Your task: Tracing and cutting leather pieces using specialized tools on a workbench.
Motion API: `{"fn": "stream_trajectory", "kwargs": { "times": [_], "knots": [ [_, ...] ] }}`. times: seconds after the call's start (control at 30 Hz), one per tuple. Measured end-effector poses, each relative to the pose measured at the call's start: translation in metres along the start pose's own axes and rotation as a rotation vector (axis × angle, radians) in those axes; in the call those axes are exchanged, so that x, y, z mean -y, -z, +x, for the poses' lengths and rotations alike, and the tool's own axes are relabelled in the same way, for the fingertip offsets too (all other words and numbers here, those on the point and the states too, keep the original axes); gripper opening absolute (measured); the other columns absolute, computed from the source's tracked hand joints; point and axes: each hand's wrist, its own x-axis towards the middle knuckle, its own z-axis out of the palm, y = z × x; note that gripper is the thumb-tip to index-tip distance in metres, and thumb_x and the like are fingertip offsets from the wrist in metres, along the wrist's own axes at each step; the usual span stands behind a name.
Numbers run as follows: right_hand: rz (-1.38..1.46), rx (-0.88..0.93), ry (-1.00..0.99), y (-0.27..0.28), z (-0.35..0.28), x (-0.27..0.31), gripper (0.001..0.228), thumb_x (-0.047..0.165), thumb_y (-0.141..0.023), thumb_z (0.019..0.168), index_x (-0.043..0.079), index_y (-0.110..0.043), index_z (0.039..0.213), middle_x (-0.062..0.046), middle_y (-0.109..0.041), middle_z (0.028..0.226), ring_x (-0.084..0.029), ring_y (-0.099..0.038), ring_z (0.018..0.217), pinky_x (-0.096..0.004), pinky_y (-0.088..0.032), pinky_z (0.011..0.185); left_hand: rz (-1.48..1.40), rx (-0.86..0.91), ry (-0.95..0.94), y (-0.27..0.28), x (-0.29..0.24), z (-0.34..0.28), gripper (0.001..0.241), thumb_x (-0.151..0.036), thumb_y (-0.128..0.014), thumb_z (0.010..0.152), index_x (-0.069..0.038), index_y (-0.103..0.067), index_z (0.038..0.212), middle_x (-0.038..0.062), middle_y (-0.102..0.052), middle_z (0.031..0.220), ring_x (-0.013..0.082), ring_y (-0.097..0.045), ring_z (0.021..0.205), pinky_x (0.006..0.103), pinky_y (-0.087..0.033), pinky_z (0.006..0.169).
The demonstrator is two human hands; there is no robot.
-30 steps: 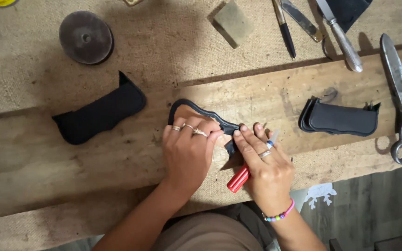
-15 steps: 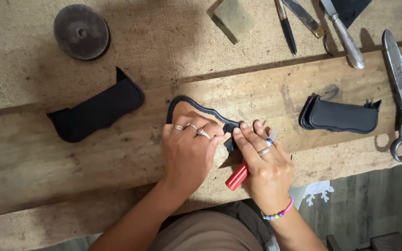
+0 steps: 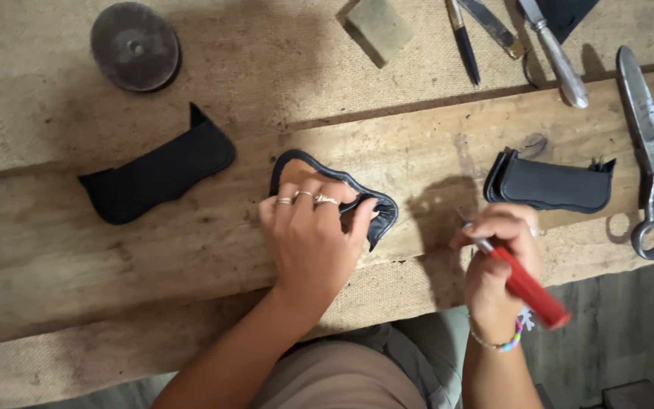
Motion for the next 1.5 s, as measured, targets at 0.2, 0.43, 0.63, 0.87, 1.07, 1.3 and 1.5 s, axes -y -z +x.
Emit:
{"fn": "stream_trajectory", "kwargs": {
  "times": [0.2, 0.43, 0.63, 0.87, 1.07, 1.3, 1.5],
  "knots": [
    [0.194, 0.107, -0.078, -0.017, 0.027, 0.001, 0.024, 0.002, -0.087, 0.078, 0.004, -0.064, 0.085, -0.015, -0.066, 0.093, -0.027, -0.071, 0.086, -0.037, -0.054, 0.083, -0.135, -0.085, -0.010, -0.015, 0.013, -0.006, 0.015, -0.032, -0.081, 0.082, -0.024, -0.068, 0.077, -0.002, -0.057, 0.073, 0.0280, -0.065, 0.078, 0.0447, -0.046, 0.078],
    [0.221, 0.145, 0.002, -0.041, 0.039, -0.020, 0.026, -0.001, -0.089, 0.070, 0.004, -0.064, 0.069, -0.012, -0.064, 0.073, -0.025, -0.070, 0.068, -0.035, -0.058, 0.071, -0.136, -0.048, -0.016, -0.011, 0.012, -0.003, 0.015, -0.030, -0.078, 0.082, -0.024, -0.068, 0.074, -0.001, -0.056, 0.070, 0.0291, -0.065, 0.075, 0.0445, -0.046, 0.077],
    [0.256, 0.198, 0.023, -0.046, 0.038, -0.021, 0.019, -0.005, -0.087, 0.069, 0.001, -0.068, 0.071, -0.014, -0.064, 0.074, -0.024, -0.072, 0.068, -0.034, -0.061, 0.065, -0.135, -0.045, -0.033, -0.012, 0.011, 0.001, 0.023, -0.031, -0.073, 0.085, -0.020, -0.065, 0.067, 0.004, -0.053, 0.065, 0.0324, -0.065, 0.070, 0.0487, -0.047, 0.076],
    [0.244, 0.250, 0.082, -0.047, 0.045, -0.018, 0.016, -0.006, -0.085, 0.071, 0.001, -0.071, 0.072, -0.014, -0.065, 0.075, -0.025, -0.073, 0.066, -0.034, -0.062, 0.063, -0.130, -0.038, -0.056, -0.010, 0.010, 0.006, 0.034, -0.031, -0.071, 0.088, -0.013, -0.059, 0.061, 0.006, -0.049, 0.063, 0.0336, -0.063, 0.066, 0.0505, -0.048, 0.074],
    [0.225, 0.278, 0.098, -0.046, 0.048, -0.019, 0.018, -0.006, -0.086, 0.069, 0.001, -0.070, 0.072, -0.014, -0.067, 0.076, -0.024, -0.074, 0.067, -0.032, -0.062, 0.063, -0.154, -0.042, -0.060, -0.010, 0.011, 0.007, 0.036, -0.028, -0.071, 0.089, -0.010, -0.057, 0.061, 0.007, -0.050, 0.065, 0.0349, -0.062, 0.066, 0.0507, -0.047, 0.072],
    [0.251, 0.377, 0.125, -0.041, 0.050, -0.021, 0.015, -0.004, -0.086, 0.071, 0.001, -0.073, 0.077, -0.011, -0.066, 0.079, -0.022, -0.077, 0.075, -0.030, -0.063, 0.070, -0.139, -0.028, -0.050, -0.010, 0.011, 0.005, 0.031, -0.027, -0.071, 0.088, -0.012, -0.060, 0.064, 0.005, -0.051, 0.067, 0.0330, -0.064, 0.070, 0.0494, -0.047, 0.074],
    [0.005, 0.306, 0.060, -0.055, 0.055, 0.010, 0.027, -0.009, -0.072, 0.072, 0.009, -0.055, 0.063, -0.004, -0.059, 0.067, -0.015, -0.065, 0.066, -0.025, -0.057, 0.062, -0.098, 0.117, -0.012, -0.001, 0.007, 0.005, 0.024, -0.021, -0.073, 0.090, -0.019, -0.054, 0.075, -0.002, -0.059, 0.081, 0.0242, -0.054, 0.077, 0.0417, -0.033, 0.077]
  ]
}}
